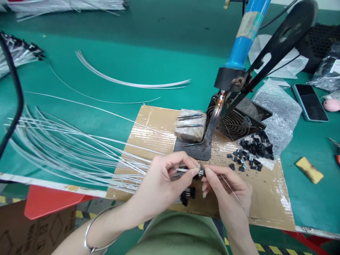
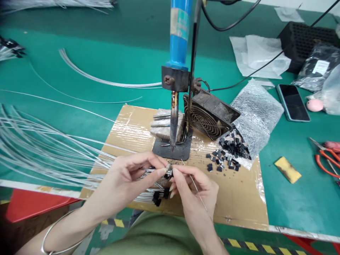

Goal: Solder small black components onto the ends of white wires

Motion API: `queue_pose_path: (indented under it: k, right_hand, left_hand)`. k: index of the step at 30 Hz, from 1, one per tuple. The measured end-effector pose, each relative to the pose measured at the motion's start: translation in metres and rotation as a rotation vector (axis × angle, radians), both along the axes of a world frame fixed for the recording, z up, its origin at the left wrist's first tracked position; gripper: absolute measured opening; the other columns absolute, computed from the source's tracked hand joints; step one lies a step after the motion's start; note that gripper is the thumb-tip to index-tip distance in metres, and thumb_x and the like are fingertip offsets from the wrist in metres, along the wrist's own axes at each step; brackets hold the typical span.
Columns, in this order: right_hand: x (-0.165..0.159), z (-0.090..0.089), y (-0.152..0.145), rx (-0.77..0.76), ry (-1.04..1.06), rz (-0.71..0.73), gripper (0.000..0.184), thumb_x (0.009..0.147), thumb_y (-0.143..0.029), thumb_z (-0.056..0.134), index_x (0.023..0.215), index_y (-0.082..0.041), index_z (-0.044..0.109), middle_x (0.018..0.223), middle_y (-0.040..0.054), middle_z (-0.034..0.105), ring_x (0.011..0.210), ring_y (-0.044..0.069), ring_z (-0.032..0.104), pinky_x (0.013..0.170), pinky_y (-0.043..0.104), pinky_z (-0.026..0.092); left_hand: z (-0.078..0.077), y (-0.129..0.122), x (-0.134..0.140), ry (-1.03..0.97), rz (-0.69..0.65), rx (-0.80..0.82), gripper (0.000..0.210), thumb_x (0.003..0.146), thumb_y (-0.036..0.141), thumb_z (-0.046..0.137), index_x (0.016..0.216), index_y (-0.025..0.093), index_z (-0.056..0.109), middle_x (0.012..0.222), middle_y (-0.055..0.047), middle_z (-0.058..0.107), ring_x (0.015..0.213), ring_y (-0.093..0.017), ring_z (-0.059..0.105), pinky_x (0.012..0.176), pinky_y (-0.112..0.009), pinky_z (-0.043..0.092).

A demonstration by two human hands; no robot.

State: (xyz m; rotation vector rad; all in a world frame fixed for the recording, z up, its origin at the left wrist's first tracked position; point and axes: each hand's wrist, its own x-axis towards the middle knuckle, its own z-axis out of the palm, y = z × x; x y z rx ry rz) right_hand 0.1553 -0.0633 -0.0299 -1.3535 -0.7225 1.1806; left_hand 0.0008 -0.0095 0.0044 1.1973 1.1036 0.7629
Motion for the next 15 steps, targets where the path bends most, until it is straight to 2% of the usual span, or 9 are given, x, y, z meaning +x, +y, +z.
queue_pose_path:
  k: [2, 5, 7, 12, 15]
  right_hand:
    - [0.0008, -0.0016, -0.0003, 0.015, -0.022, 0.021, 0.007, 0.091, -0.031, 0.085, 0.088, -0.026, 0.088, 0.065, 0.0005, 0.076, 0.052, 0.013, 0.069, 0.049, 0.019, 0.061]
    - [0.0007, -0.0033, -0.0009, 0.014, -0.045, 0.041, 0.007, 0.092, -0.032, 0.085, 0.089, -0.026, 0.088, 0.067, 0.0001, 0.077, 0.053, 0.013, 0.070, 0.050, 0.020, 0.062]
    - [-0.0001, -0.0035, -0.0013, -0.005, -0.023, 0.014, 0.007, 0.091, -0.031, 0.085, 0.087, -0.026, 0.088, 0.067, 0.0002, 0.077, 0.054, 0.013, 0.070, 0.050, 0.019, 0.062]
    - [-0.0016, -0.0010, -0.0019, -0.038, 0.020, 0.015, 0.006, 0.090, -0.031, 0.086, 0.087, -0.026, 0.088, 0.067, -0.0003, 0.076, 0.054, 0.011, 0.069, 0.052, 0.017, 0.060]
    - [-0.0031, 0.0025, -0.0022, -0.069, 0.029, 0.006, 0.006, 0.090, -0.030, 0.085, 0.086, -0.027, 0.088, 0.067, -0.0008, 0.076, 0.055, 0.011, 0.068, 0.054, 0.018, 0.060]
  left_hand:
    - [0.0003, -0.0004, -0.0002, 0.037, -0.004, 0.036, 0.017, 0.091, 0.019, 0.070, 0.075, 0.017, 0.073, 0.081, -0.006, 0.081, 0.079, -0.017, 0.074, 0.073, -0.025, 0.059]
    - [0.0009, -0.0016, -0.0018, 0.143, -0.019, 0.086, 0.018, 0.093, 0.022, 0.068, 0.076, 0.017, 0.073, 0.081, -0.005, 0.081, 0.068, -0.014, 0.068, 0.057, -0.023, 0.049]
    - [0.0012, -0.0024, -0.0028, 0.188, -0.029, 0.107, 0.019, 0.094, 0.023, 0.066, 0.078, 0.017, 0.074, 0.081, -0.005, 0.081, 0.065, -0.013, 0.064, 0.053, -0.022, 0.045]
    - [0.0006, -0.0029, -0.0027, 0.165, -0.053, 0.089, 0.020, 0.095, 0.023, 0.065, 0.079, 0.016, 0.073, 0.081, -0.004, 0.079, 0.065, -0.013, 0.061, 0.050, -0.023, 0.038]
    - [-0.0006, -0.0025, -0.0017, 0.098, -0.047, 0.057, 0.019, 0.095, 0.021, 0.065, 0.078, 0.016, 0.071, 0.080, -0.004, 0.078, 0.072, -0.015, 0.067, 0.059, -0.023, 0.047]
